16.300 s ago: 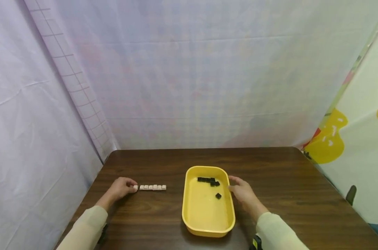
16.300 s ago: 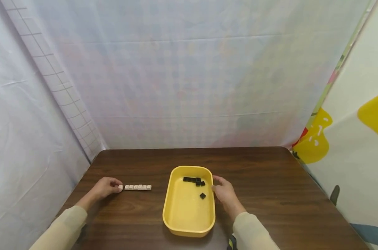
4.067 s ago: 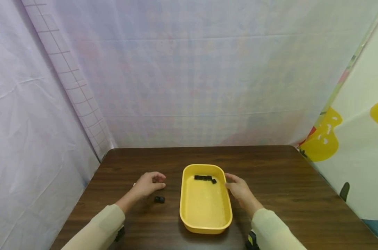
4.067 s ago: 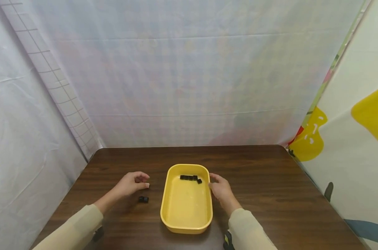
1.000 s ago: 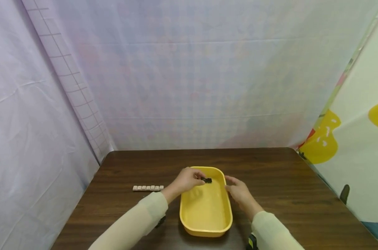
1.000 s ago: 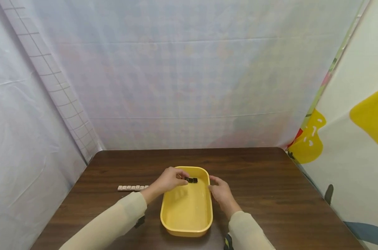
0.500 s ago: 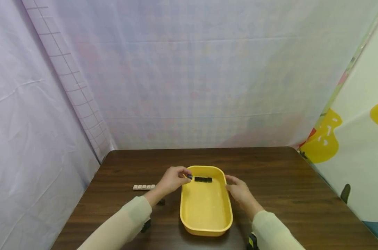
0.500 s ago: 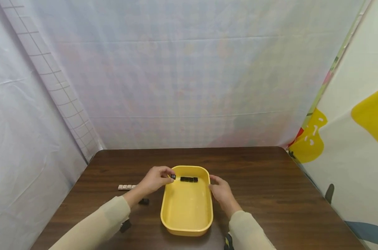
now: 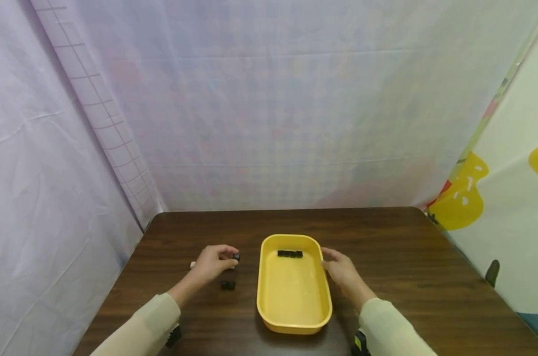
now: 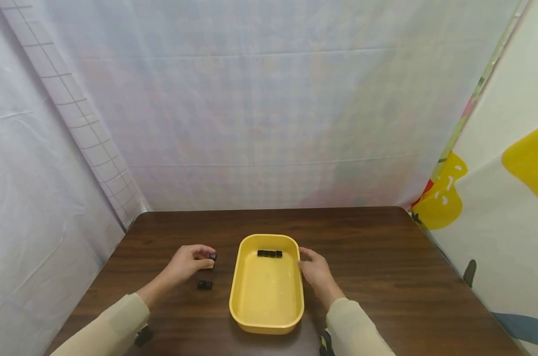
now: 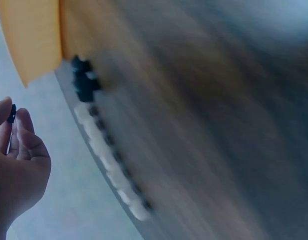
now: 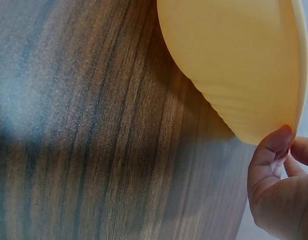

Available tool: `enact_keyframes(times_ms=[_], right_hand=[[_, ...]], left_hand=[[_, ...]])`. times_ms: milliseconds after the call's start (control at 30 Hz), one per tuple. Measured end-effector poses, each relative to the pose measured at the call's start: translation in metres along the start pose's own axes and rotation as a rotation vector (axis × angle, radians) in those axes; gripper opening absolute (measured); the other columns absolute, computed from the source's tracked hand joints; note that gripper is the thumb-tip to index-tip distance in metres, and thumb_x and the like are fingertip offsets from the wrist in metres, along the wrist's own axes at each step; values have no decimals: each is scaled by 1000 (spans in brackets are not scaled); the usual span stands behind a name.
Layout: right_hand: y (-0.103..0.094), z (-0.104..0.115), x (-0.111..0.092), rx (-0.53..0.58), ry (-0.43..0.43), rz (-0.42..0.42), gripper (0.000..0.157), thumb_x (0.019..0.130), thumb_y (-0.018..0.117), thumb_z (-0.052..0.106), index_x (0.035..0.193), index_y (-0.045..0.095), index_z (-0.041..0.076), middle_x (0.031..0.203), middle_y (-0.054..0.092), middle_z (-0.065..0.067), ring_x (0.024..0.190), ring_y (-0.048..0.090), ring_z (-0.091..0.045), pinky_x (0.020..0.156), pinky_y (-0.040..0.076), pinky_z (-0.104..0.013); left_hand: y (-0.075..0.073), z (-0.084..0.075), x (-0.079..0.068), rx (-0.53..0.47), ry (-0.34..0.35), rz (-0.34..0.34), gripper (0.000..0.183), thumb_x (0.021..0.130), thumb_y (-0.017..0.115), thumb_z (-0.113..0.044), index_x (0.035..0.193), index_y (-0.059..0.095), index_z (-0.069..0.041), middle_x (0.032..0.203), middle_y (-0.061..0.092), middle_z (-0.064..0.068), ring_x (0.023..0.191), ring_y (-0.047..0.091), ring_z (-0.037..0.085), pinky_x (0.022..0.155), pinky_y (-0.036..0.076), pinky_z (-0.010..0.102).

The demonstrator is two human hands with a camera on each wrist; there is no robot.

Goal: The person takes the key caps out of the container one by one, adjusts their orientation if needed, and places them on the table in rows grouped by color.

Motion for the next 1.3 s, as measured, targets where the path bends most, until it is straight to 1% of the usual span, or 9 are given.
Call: enact_keyframes(times_ms=[100, 133, 233, 267, 400, 567, 900, 1100, 1300], right_hand=[[1, 0, 1, -9, 0, 4, 46, 98, 54, 7, 143, 49, 0, 130, 54, -25, 79, 55, -21, 64, 45, -29], [1, -1, 1, -13, 1, 4, 46, 98, 54, 7, 143, 49, 0, 131, 53, -25, 81, 55, -22, 64, 44, -29], [1, -2, 2, -14, -2, 5, 46, 98, 54, 7, 143, 48, 0, 136, 50, -27, 90, 56, -27, 69, 46, -30], [1, -2, 3, -17, -4, 5, 46, 98, 54, 7, 143, 49, 0, 138, 49, -27, 96, 56, -28, 73, 47, -31], [0, 0, 1, -17, -3, 6, 46, 98, 53, 7, 143, 48, -1, 138, 48, -28, 102, 55, -32, 80, 48, -36], [0, -1, 1, -20, 10, 7, 46, 98, 52, 7, 144, 48, 0, 143, 44, -29, 112, 53, -35, 91, 46, -45], [2, -1, 1, -20, 8, 22, 46, 99, 51, 6, 144, 46, -1, 146, 41, -30, 122, 49, -39, 101, 40, -55], [2, 0, 1, -17, 3, 27, 46, 99, 51, 6, 144, 46, -1, 148, 39, -30, 128, 44, -43, 105, 36, -58], [2, 1, 0, -18, -4, 28, 46, 99, 50, 6, 144, 46, -1, 149, 38, -30, 127, 45, -42, 104, 37, -58]], left_hand=[[-9, 10, -9, 22, 11, -7, 22, 84, 77, -9, 105, 74, -4, 89, 72, 1, 79, 65, 15, 80, 52, 44], [-11, 14, -12, 19, 14, -3, 22, 83, 77, -7, 104, 74, -3, 88, 72, 2, 78, 65, 15, 71, 53, 37], [-16, 25, -20, 27, 11, 9, 22, 81, 76, -4, 102, 73, -1, 87, 71, 4, 77, 64, 17, 67, 51, 31], [-17, 29, -22, 32, 3, 15, 22, 81, 77, -4, 102, 73, -1, 87, 71, 4, 77, 64, 16, 67, 51, 30], [-19, 41, -30, 46, -24, 42, 20, 81, 78, -4, 100, 73, -2, 88, 69, 1, 80, 62, 15, 70, 51, 32], [-13, 51, -34, 50, 1, 65, 17, 79, 80, -3, 94, 74, -3, 83, 66, 0, 77, 58, 13, 69, 47, 30], [-6, 55, -37, 55, -7, 84, 16, 74, 79, 2, 87, 72, -3, 78, 64, -1, 74, 56, 14, 67, 45, 29], [-2, 56, -37, 46, -15, 102, 18, 73, 80, 2, 88, 73, -3, 77, 62, -1, 73, 54, 12, 64, 44, 26], [0, 54, -38, -6, -9, 121, 21, 72, 79, 4, 90, 71, -2, 76, 62, 0, 72, 56, 14, 61, 45, 24]])
Point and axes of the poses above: each hand's wrist, its own x-axis towards the middle knuckle, its own y-axis out of the palm, z = x × y, the point moved 8 cm from there along x, towards the middle knuckle
